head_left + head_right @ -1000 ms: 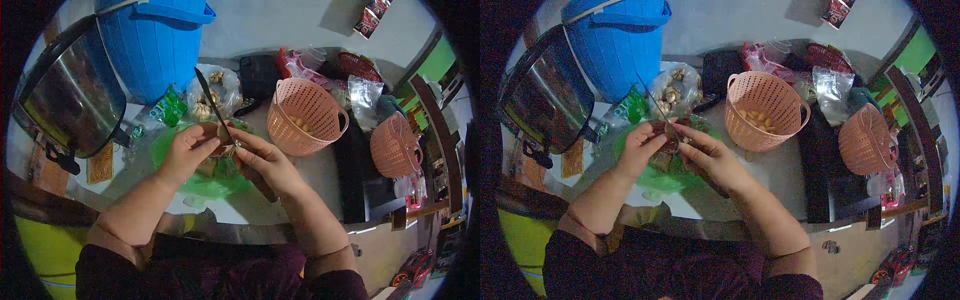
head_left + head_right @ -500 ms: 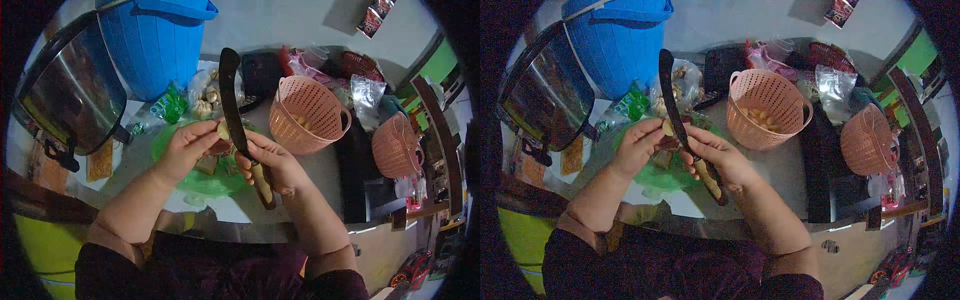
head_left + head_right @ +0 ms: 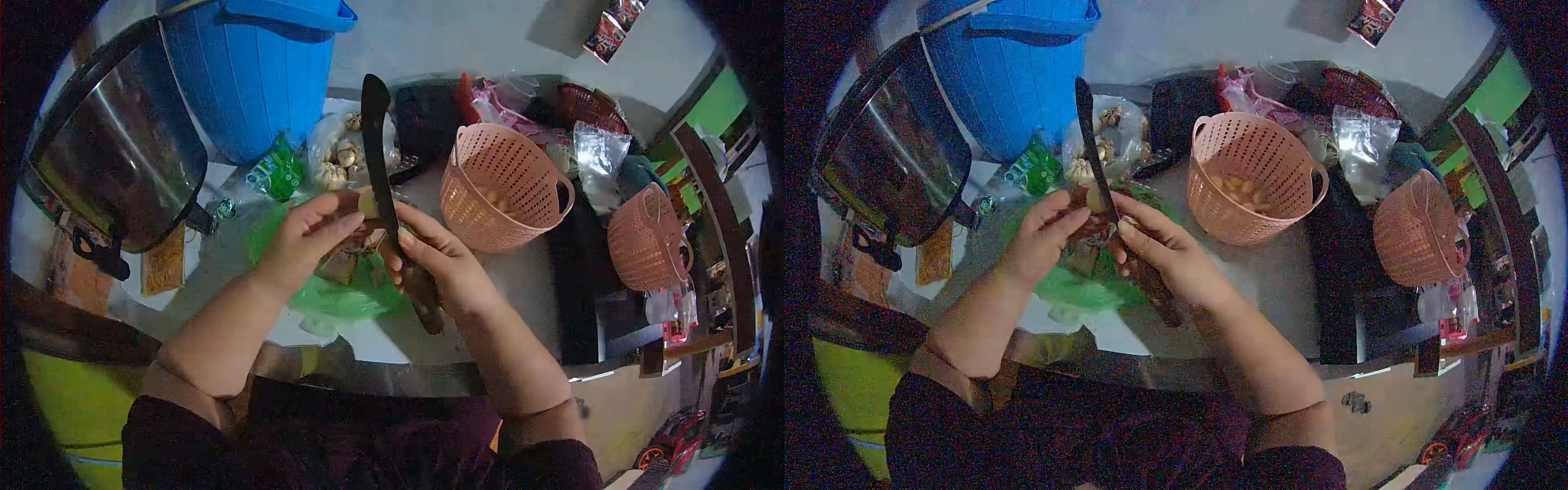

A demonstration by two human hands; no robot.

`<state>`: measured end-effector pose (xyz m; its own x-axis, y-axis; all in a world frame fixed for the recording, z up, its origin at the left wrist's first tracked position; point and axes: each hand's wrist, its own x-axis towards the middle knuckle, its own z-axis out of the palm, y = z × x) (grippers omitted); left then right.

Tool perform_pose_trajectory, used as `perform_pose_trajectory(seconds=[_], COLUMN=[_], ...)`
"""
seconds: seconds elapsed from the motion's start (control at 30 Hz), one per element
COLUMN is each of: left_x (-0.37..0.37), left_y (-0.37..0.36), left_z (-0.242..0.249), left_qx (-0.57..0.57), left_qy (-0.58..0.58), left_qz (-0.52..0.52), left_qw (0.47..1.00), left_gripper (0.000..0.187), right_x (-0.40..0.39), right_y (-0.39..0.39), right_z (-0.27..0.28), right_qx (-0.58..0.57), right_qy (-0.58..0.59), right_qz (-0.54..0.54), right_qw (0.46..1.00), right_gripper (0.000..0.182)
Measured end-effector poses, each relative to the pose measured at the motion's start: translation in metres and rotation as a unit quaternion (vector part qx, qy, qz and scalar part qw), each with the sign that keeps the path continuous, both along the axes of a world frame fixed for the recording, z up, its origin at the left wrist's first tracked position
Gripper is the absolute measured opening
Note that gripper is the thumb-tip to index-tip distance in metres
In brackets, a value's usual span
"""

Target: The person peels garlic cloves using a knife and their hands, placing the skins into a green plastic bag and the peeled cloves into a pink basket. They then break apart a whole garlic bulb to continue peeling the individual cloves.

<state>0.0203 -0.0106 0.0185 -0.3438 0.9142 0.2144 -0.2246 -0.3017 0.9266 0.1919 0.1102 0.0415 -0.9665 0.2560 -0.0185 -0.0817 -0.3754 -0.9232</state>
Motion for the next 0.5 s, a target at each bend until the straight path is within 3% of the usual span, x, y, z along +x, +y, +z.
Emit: perform_pose_trajectory(seconds=[0.23,0.37,0.5], left_x=[-0.004,-0.009,-0.007], left_y=[0.003,0.003,-0.001], left_z=[-0.003,-0.013,-0.011], left_qx=[-0.007,0.009,-0.052], left_qy=[-0.043,-0.009,0.04], left_qz=[0.033,0.078,0.098], left_qw=[0.998,0.997,0.993], left_gripper=[0.023,0.023,0.027], right_x=[0.001,0.001,-0.001], right_y=[-0.002,0.002,0.001], right_z=[0.006,-0.001,-0.007], right_qx=[0.083,0.262,0.487], right_qy=[-0.05,-0.014,0.025], right_qz=[-0.044,-0.071,-0.101], right_qw=[0.994,0.962,0.867], right_gripper=[0.051,0.057,0.062])
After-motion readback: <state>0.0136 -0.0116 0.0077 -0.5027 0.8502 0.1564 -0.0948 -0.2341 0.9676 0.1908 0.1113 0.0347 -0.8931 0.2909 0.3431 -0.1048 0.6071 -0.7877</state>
